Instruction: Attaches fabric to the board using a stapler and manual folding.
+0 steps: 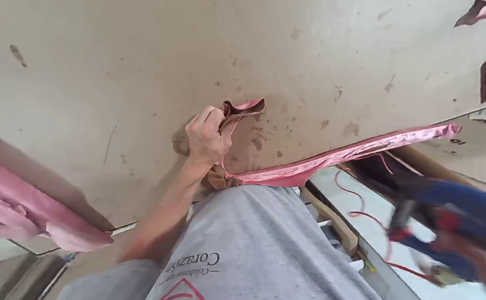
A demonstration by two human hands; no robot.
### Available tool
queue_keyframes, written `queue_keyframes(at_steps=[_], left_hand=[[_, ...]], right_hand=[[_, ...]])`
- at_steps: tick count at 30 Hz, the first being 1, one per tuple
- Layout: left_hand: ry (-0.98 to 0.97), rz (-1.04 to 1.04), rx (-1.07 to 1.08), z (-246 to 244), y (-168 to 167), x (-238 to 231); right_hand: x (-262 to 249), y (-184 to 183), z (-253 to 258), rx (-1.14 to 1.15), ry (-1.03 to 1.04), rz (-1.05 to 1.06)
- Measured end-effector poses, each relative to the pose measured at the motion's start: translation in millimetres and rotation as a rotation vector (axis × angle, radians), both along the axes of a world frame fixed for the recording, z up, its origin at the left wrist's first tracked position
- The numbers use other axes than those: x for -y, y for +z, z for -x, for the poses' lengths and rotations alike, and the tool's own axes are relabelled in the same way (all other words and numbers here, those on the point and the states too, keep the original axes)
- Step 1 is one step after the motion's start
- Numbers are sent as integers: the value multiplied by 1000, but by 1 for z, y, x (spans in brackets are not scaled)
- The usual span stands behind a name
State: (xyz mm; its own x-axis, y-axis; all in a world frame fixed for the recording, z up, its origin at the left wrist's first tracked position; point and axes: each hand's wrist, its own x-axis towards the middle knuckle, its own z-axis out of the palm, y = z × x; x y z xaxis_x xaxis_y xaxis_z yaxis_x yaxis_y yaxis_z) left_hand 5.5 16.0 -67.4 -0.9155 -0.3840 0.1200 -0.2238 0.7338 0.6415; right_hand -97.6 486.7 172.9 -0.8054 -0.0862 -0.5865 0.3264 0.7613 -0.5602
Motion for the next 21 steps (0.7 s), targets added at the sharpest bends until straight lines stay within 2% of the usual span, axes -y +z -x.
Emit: queue_keyframes(at_steps=[3, 6, 8, 14, 21], left_hand=[[2, -141, 37, 2, -4, 6], [-53, -307, 159, 7, 2, 24], [-91, -404, 225, 12, 5, 35], [-94, -461, 307, 16, 7, 40], [-93, -454, 297, 18, 6, 41]], right_hand=[[121, -35, -47, -63, 159, 135], [210, -70, -46, -192, 488, 6], [247, -83, -40, -237, 646, -68], [295, -105, -25, -197, 800, -210], [306, -109, -18, -208, 744, -320]])
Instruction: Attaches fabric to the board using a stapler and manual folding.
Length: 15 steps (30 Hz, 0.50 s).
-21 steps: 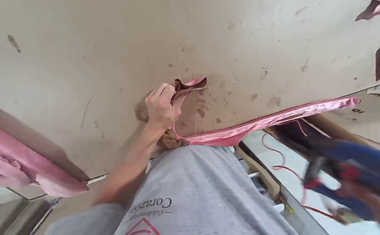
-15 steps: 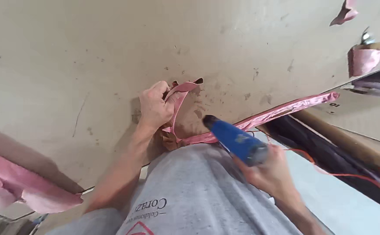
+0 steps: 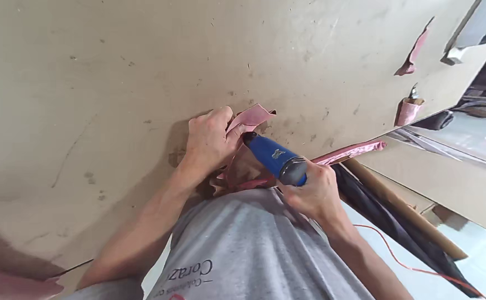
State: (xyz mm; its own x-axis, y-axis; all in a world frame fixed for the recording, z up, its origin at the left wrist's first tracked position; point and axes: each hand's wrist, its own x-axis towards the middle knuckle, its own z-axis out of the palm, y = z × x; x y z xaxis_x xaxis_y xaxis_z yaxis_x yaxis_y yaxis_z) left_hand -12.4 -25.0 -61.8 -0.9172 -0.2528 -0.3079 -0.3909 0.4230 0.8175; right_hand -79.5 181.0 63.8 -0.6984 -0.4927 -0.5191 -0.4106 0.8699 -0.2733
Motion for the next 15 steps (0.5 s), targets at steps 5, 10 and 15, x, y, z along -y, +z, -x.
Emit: queue_keyframes(at_steps=[5, 10, 15], left_hand=[[12, 41, -29, -3, -2, -3], [7, 98, -77, -1, 11, -11], [-174, 498, -184, 8, 17, -44]], right_hand=[[-13, 10, 11, -75, 24, -35], [-121, 45, 52, -316, -90, -157], [-251, 39, 107, -420, -186, -345]])
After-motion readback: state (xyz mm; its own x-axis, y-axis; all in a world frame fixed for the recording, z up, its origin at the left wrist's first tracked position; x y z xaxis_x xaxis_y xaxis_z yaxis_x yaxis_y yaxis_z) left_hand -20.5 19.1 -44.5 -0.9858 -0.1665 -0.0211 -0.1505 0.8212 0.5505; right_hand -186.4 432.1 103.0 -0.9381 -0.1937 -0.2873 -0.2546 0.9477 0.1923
